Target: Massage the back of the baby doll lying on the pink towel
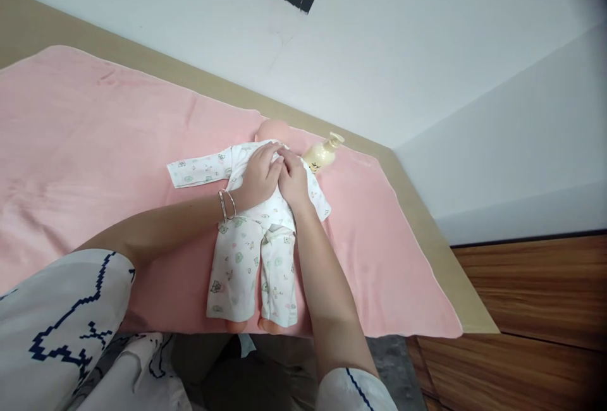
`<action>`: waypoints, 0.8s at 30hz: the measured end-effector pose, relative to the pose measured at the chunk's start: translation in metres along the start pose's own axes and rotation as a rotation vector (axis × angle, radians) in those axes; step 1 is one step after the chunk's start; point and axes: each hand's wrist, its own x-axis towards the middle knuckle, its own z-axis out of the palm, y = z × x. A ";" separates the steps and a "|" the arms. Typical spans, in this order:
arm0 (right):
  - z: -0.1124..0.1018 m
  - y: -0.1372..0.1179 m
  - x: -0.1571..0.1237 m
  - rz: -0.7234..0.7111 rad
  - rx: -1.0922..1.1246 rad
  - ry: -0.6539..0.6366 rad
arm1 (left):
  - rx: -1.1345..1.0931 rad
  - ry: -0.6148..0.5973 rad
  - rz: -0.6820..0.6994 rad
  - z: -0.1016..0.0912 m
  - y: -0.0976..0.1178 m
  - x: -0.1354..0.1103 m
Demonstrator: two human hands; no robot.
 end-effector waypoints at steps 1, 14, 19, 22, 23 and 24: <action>0.001 0.001 -0.001 0.027 -0.018 -0.021 | 0.027 -0.014 0.017 -0.001 -0.001 -0.002; -0.010 -0.012 -0.003 0.059 -0.042 -0.202 | 0.020 -0.014 -0.029 -0.014 -0.007 -0.015; -0.004 -0.028 -0.011 0.330 -0.168 -0.119 | 0.030 -0.033 -0.053 -0.015 -0.005 -0.015; 0.000 -0.042 -0.016 0.154 -0.164 -0.159 | 0.017 -0.037 -0.040 -0.015 -0.007 -0.014; 0.000 -0.040 -0.016 0.083 -0.141 -0.176 | 0.013 -0.039 -0.029 -0.014 -0.008 -0.014; 0.000 -0.036 -0.014 0.033 -0.113 -0.186 | 0.015 -0.043 -0.019 -0.014 -0.009 -0.014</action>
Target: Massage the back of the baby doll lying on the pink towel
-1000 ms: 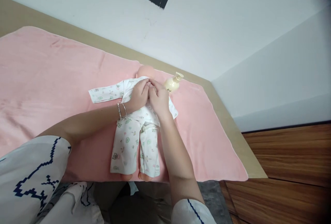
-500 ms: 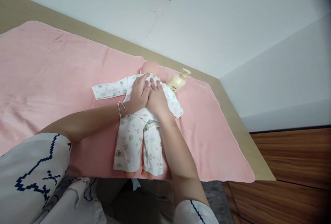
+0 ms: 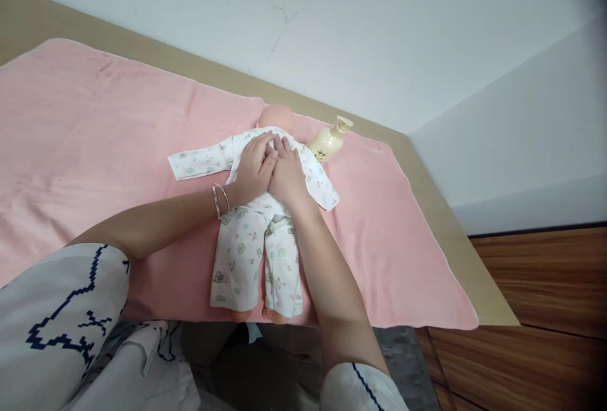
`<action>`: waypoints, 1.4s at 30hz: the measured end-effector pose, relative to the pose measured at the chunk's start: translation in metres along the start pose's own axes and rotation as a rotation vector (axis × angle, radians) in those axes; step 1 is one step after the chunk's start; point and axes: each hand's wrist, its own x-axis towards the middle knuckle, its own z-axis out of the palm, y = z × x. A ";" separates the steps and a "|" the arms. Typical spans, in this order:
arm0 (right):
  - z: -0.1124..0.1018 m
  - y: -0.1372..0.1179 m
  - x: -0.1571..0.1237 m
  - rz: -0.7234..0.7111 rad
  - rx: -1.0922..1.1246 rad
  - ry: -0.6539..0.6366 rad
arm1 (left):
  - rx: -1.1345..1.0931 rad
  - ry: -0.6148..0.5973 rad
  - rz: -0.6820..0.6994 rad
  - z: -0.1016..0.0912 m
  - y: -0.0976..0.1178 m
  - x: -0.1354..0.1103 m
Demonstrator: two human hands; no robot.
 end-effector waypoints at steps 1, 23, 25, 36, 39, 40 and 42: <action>0.000 0.007 0.003 -0.020 0.026 0.007 | 0.008 -0.004 0.008 0.000 0.000 0.000; 0.000 0.052 0.018 0.157 0.098 0.105 | 0.066 -0.007 0.000 0.001 0.002 -0.004; 0.001 0.041 0.013 0.220 0.022 0.132 | 0.070 -0.002 -0.015 0.001 0.002 -0.003; 0.000 0.020 0.007 0.061 0.015 0.122 | 0.182 0.001 -0.131 0.005 -0.005 0.000; 0.003 0.041 0.013 0.139 0.082 0.211 | 0.278 -0.115 0.030 0.003 0.003 -0.003; 0.003 0.042 0.013 0.171 0.070 0.226 | 0.290 -0.154 0.085 0.002 0.005 -0.003; 0.004 0.034 0.011 0.219 0.005 0.220 | 0.281 -0.201 0.143 0.001 0.006 -0.004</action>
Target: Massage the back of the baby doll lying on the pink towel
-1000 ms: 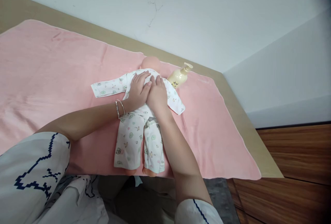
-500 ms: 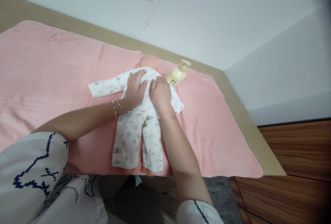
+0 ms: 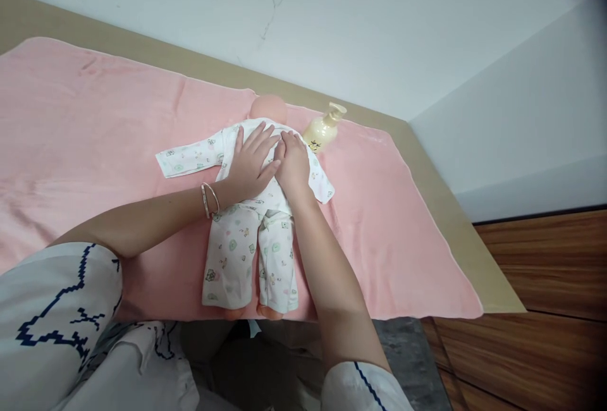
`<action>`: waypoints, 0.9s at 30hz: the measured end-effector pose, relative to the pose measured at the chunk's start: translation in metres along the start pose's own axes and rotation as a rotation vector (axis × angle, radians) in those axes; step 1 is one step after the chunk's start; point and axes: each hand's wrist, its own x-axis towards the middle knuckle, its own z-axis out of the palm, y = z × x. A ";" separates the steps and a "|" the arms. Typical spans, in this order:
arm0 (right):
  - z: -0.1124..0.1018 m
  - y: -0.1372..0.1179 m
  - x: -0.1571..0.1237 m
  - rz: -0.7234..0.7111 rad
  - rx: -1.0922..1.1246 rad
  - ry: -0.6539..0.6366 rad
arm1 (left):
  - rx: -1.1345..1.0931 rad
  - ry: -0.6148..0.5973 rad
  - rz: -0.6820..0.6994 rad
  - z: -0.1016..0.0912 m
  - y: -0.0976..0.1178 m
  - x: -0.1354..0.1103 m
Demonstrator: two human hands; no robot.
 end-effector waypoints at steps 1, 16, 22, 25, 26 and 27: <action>-0.001 -0.007 -0.004 0.014 -0.046 -0.014 | -0.018 0.000 -0.003 0.000 -0.002 0.000; -0.018 -0.055 -0.030 -0.079 -0.234 -0.238 | -0.217 0.096 -0.251 -0.002 -0.013 0.006; -0.017 -0.018 -0.007 -0.122 -0.025 -0.245 | -0.043 -0.024 -0.130 -0.004 -0.003 0.002; -0.021 -0.008 -0.001 -0.055 0.009 -0.237 | -0.027 -0.041 -0.148 -0.005 0.000 0.002; -0.022 -0.009 -0.002 -0.026 -0.003 -0.236 | -0.033 -0.034 -0.156 -0.005 0.000 0.003; -0.022 -0.013 -0.005 0.000 -0.029 -0.235 | -0.044 -0.024 -0.161 -0.005 -0.001 0.003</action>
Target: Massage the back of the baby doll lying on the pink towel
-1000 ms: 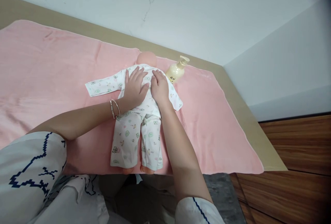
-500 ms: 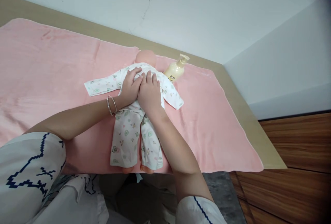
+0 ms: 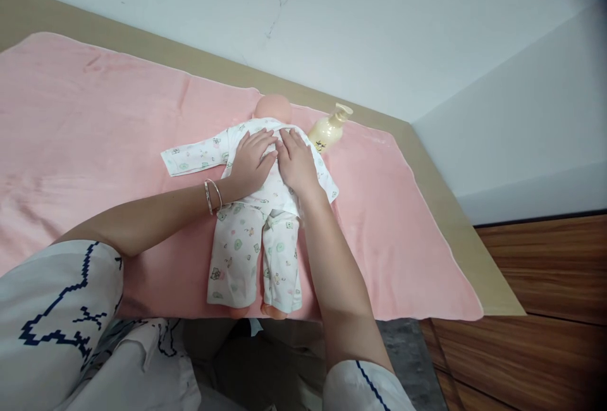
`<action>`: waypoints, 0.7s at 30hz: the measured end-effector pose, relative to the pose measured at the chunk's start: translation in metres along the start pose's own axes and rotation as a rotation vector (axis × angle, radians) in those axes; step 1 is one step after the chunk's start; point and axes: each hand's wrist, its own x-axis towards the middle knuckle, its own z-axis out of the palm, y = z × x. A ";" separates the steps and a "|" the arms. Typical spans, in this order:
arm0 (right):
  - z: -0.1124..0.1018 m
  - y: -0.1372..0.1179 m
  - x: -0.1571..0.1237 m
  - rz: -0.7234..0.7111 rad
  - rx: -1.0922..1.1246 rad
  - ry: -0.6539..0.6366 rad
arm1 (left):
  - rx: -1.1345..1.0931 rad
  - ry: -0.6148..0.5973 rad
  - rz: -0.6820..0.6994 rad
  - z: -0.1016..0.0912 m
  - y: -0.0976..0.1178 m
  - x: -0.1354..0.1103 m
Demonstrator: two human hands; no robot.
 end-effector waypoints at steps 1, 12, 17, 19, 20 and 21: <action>0.001 -0.006 -0.004 0.024 -0.036 0.002 | -0.018 0.012 -0.003 0.000 -0.001 0.000; 0.009 -0.018 -0.011 -0.132 -0.039 0.036 | -0.270 0.120 -0.070 0.001 -0.010 0.005; 0.009 0.010 0.005 0.044 0.052 0.110 | -0.258 0.133 -0.077 0.005 -0.013 0.004; 0.010 0.005 0.001 0.094 0.009 0.080 | -0.243 0.164 -0.108 0.007 -0.016 0.003; 0.009 -0.001 -0.003 0.094 -0.027 0.057 | -0.236 0.176 -0.123 0.009 -0.017 0.003; 0.009 -0.008 -0.007 0.072 -0.065 0.032 | -0.231 0.185 -0.134 0.010 -0.019 0.003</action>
